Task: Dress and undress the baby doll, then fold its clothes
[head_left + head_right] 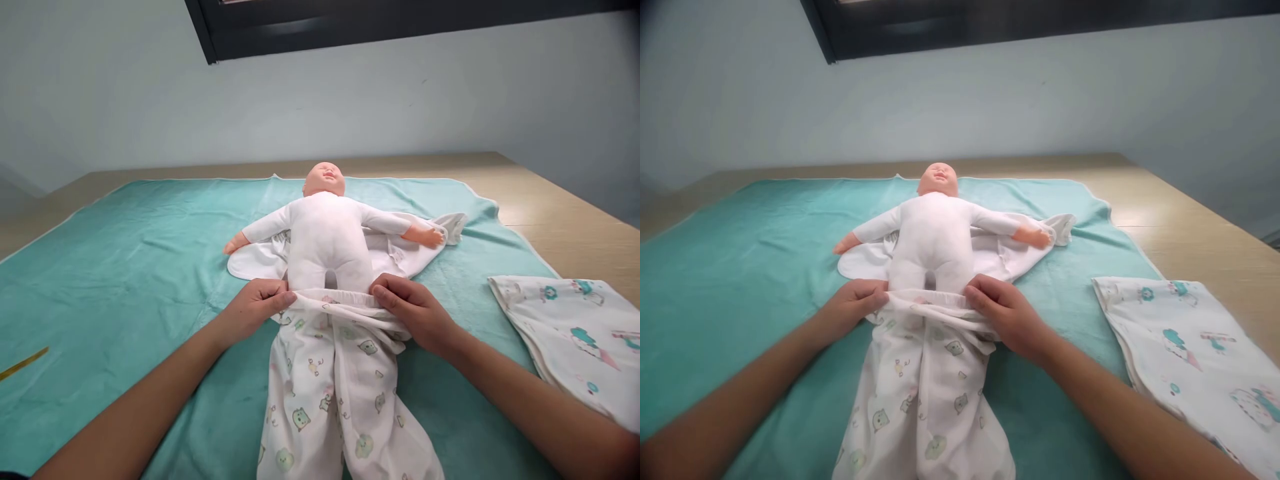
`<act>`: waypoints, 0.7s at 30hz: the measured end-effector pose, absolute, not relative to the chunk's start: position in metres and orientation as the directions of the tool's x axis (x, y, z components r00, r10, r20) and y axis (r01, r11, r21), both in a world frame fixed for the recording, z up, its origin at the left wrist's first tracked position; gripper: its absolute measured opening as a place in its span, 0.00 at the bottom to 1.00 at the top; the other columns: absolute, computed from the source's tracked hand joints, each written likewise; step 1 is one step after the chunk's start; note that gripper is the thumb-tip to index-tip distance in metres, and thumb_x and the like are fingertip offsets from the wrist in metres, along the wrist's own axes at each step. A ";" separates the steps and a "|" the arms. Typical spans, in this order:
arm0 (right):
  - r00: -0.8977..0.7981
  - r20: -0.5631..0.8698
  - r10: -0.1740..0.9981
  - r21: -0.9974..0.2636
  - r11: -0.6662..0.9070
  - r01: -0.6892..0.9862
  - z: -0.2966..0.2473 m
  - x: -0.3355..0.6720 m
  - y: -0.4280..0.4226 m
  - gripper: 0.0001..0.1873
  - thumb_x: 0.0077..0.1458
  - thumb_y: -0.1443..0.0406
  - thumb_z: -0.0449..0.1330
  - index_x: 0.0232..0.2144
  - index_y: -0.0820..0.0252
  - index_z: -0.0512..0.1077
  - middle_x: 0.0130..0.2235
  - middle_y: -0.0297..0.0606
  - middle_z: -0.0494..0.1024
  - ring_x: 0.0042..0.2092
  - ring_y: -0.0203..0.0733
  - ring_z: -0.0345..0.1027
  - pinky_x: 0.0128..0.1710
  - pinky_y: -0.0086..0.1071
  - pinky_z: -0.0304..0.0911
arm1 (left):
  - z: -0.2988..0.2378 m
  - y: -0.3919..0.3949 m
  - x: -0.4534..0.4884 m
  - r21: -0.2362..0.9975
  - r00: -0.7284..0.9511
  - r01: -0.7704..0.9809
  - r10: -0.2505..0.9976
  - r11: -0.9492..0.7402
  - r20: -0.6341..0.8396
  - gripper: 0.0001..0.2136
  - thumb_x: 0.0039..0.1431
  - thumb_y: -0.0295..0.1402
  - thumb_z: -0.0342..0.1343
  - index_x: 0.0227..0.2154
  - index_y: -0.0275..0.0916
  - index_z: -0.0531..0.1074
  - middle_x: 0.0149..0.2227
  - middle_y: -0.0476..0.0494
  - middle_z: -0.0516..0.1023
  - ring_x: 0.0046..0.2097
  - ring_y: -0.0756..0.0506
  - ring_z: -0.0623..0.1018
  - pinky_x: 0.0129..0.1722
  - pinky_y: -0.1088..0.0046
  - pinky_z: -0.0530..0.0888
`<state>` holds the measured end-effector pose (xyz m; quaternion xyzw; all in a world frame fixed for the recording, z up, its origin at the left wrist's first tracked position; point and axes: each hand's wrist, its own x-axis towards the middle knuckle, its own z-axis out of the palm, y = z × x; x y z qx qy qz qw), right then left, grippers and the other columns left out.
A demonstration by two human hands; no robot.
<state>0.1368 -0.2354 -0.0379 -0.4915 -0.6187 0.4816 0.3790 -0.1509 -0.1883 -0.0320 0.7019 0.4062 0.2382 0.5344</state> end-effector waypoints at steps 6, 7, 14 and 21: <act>-0.448 -0.127 0.885 -0.938 0.039 0.343 -0.023 0.152 -0.237 0.21 0.59 0.48 0.57 0.27 0.59 0.64 0.26 0.29 0.61 0.28 0.33 0.53 0.25 0.28 0.51 | -0.022 -0.190 -0.158 0.920 0.582 0.387 0.791 -0.065 -0.189 0.21 0.57 0.50 0.57 0.21 0.38 0.61 0.23 0.54 0.61 0.26 0.53 0.60 0.25 0.77 0.58; -0.477 -0.154 0.865 -0.917 0.054 0.395 -0.019 0.154 -0.241 0.20 0.56 0.48 0.60 0.29 0.59 0.66 0.28 0.30 0.63 0.29 0.34 0.56 0.26 0.28 0.53 | -0.018 -0.193 -0.160 0.907 0.603 0.413 0.772 -0.086 -0.201 0.19 0.54 0.48 0.60 0.24 0.38 0.64 0.26 0.53 0.65 0.28 0.52 0.64 0.27 0.77 0.61; -0.396 -0.254 0.882 -0.756 0.074 0.650 -0.013 0.143 -0.268 0.36 0.33 0.51 0.75 0.42 0.56 0.68 0.40 0.35 0.73 0.38 0.43 0.66 0.31 0.29 0.61 | -0.006 -0.213 -0.153 0.796 0.617 0.571 0.745 -0.201 -0.255 0.27 0.37 0.40 0.73 0.40 0.40 0.68 0.42 0.47 0.75 0.41 0.44 0.74 0.36 0.73 0.71; -0.517 -0.131 0.846 -0.736 0.267 0.623 -0.033 0.137 -0.270 0.26 0.49 0.52 0.68 0.19 0.59 0.57 0.22 0.28 0.62 0.27 0.34 0.56 0.26 0.28 0.49 | -0.024 -0.219 -0.155 0.787 0.726 0.478 0.680 -0.390 -0.104 0.12 0.61 0.37 0.56 0.24 0.37 0.68 0.23 0.52 0.69 0.26 0.52 0.67 0.26 0.77 0.61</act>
